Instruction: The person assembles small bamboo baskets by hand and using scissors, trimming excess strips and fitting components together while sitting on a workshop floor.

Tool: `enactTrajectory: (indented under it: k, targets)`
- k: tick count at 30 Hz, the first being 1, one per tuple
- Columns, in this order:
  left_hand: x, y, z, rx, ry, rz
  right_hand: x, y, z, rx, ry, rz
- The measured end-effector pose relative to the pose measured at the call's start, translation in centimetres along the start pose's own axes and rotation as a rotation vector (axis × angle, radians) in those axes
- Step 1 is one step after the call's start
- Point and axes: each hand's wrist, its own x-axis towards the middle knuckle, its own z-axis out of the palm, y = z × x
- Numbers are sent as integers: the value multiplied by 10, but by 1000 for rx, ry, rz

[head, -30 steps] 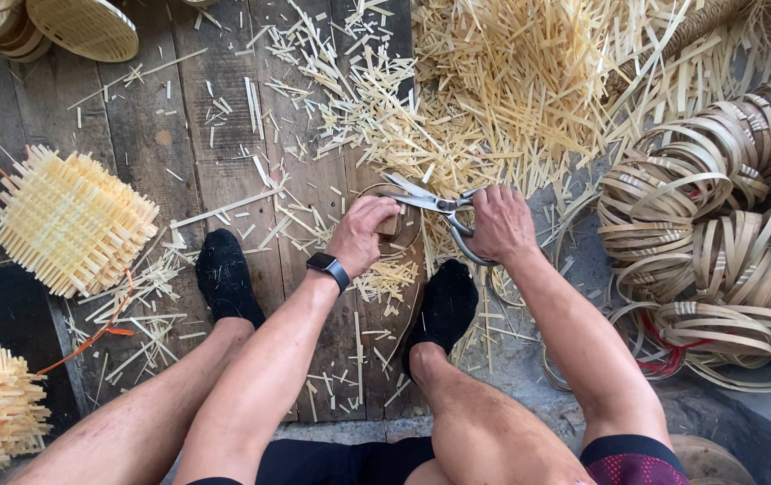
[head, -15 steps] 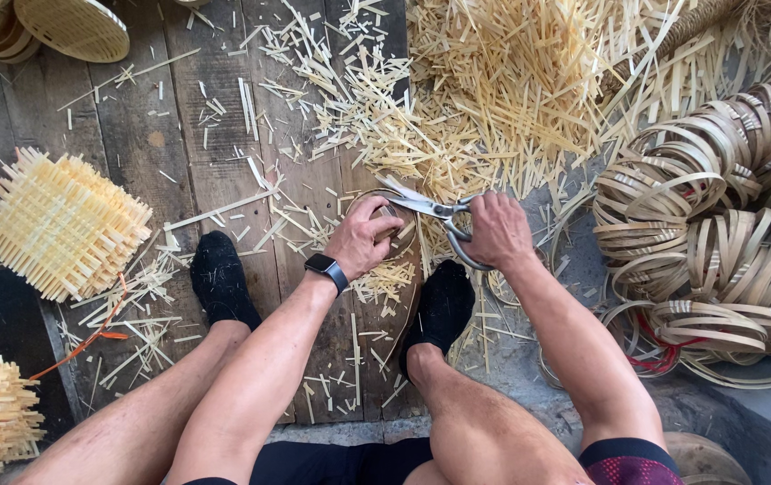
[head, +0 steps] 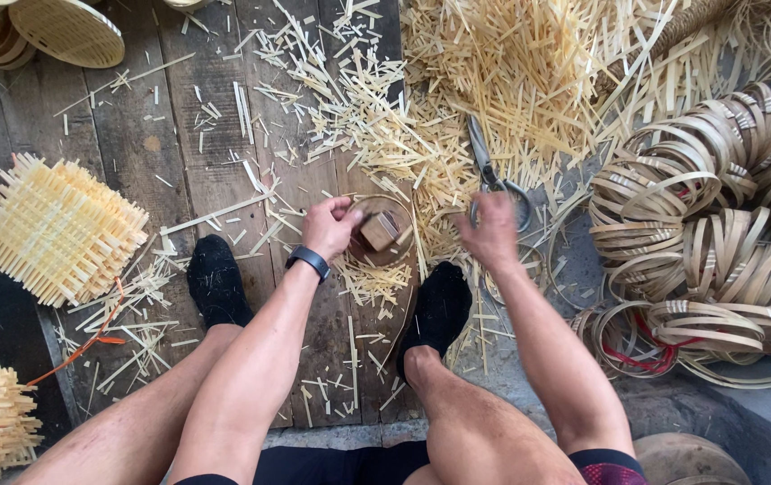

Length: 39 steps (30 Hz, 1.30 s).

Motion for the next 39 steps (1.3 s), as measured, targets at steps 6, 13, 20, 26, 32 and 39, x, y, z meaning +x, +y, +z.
enactTrajectory:
  k: [6, 13, 20, 26, 32, 39]
  targets:
    - [9, -11, 16, -311, -174, -14, 3, -43, 23, 529, -405, 195]
    - [2, 4, 16, -252, -108, -197, 10, -49, 16, 688, -488, 430]
    - [-42, -29, 14, -994, -359, -346, -27, -40, 10, 1066, -604, 514]
    - [-51, -27, 34, -836, -184, -344, -34, -51, 29, 936, -464, 528]
    - [-57, -8, 17, -530, -139, -253, -46, -59, 24, 815, -449, 488]
    - [-52, -21, 14, -951, -209, -330, -53, -52, 47, 1142, -581, 473]
